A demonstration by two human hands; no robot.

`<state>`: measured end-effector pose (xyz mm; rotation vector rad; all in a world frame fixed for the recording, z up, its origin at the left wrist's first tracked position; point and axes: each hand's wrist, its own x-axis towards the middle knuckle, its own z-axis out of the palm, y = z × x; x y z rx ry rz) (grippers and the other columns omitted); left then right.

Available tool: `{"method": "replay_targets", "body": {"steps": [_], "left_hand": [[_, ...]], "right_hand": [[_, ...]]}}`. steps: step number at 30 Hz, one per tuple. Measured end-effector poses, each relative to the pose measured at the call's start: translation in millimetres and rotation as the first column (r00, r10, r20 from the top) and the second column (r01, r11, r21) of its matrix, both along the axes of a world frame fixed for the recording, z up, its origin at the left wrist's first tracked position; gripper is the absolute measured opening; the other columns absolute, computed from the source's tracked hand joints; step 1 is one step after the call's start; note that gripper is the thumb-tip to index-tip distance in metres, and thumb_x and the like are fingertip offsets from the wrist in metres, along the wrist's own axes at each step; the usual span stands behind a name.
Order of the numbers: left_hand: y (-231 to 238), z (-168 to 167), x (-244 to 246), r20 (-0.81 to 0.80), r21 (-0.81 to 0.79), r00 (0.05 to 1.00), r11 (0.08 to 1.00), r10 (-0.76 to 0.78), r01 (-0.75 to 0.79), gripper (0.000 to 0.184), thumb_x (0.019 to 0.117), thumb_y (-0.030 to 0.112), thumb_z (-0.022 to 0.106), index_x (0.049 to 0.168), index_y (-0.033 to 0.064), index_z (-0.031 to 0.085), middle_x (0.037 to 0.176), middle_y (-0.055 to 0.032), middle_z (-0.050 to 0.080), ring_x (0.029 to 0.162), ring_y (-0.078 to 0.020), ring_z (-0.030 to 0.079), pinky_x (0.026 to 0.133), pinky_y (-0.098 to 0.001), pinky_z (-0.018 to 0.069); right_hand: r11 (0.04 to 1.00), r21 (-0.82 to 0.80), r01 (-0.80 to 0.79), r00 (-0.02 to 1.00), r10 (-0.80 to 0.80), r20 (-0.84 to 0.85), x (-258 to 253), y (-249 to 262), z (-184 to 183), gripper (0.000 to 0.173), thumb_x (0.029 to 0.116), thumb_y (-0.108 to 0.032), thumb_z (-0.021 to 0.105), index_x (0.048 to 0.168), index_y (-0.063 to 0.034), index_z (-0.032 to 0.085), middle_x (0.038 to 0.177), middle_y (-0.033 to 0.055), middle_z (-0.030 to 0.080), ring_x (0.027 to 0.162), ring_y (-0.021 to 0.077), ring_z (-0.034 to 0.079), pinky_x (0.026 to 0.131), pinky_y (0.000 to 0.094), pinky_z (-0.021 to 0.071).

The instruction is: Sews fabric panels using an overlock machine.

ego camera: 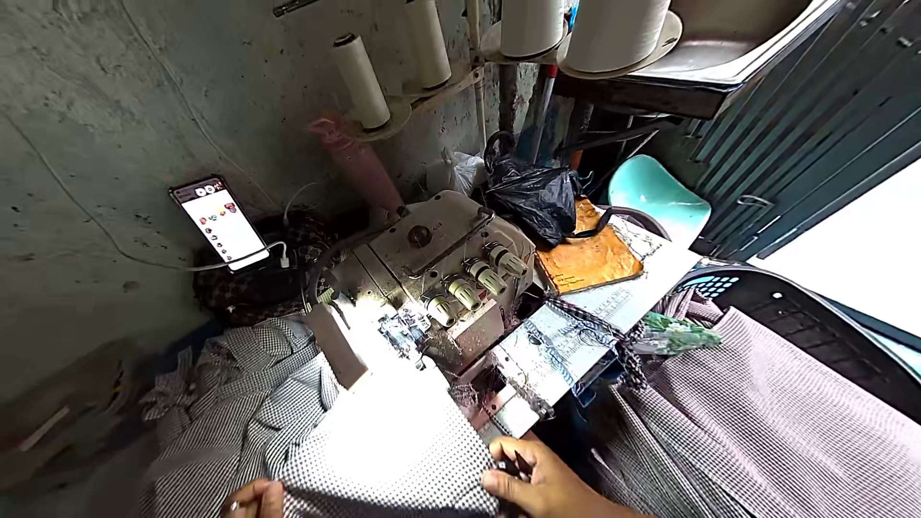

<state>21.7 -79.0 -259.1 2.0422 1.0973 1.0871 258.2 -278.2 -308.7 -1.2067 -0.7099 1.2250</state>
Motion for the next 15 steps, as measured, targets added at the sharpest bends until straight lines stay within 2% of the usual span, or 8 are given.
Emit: {"method": "replay_targets", "body": {"steps": [6,10,15], "left_hand": [[28.8,12.9,13.6,-0.014,0.031,0.999,0.999,0.033,-0.032,0.011,0.1039,0.006,0.043,0.104,-0.0044,0.047,0.089,0.0106,0.052,0.080,0.0154,0.050,0.076,-0.0077,0.0440],[51.2,18.8,18.7,-0.018,0.084,0.999,0.996,0.036,-0.034,0.013,0.1043,0.008,0.044,0.103,-0.0045,0.047,0.085,0.0102,0.049,0.075,0.0158,0.047,0.071,-0.0057,0.0412],[76.6,30.3,25.3,-0.050,0.092,0.996,0.994,0.069,-0.064,0.021,0.1047,0.010,0.044,0.107,-0.0112,0.047,0.087,0.0039,0.047,0.076,0.0136,0.045,0.072,-0.0065,0.0389]], "right_hand": [[1.000,0.003,-0.028,0.997,0.028,-0.078,12.4,31.9,5.8,0.007,0.0995,-0.014,0.063,0.101,-0.0092,0.058,0.076,-0.0053,0.065,0.055,0.0026,0.063,0.048,0.0190,0.0531],[0.999,-0.015,-0.041,0.994,0.039,-0.101,15.7,35.7,7.5,0.006,0.0996,-0.012,0.063,0.101,-0.0102,0.057,0.074,-0.0054,0.067,0.053,0.0019,0.063,0.048,0.0177,0.0522],[0.999,-0.008,-0.032,0.995,0.031,-0.093,16.1,39.9,6.3,0.007,0.0997,-0.014,0.063,0.099,-0.0099,0.058,0.073,-0.0056,0.066,0.052,0.0011,0.062,0.047,0.0170,0.0511]]}}
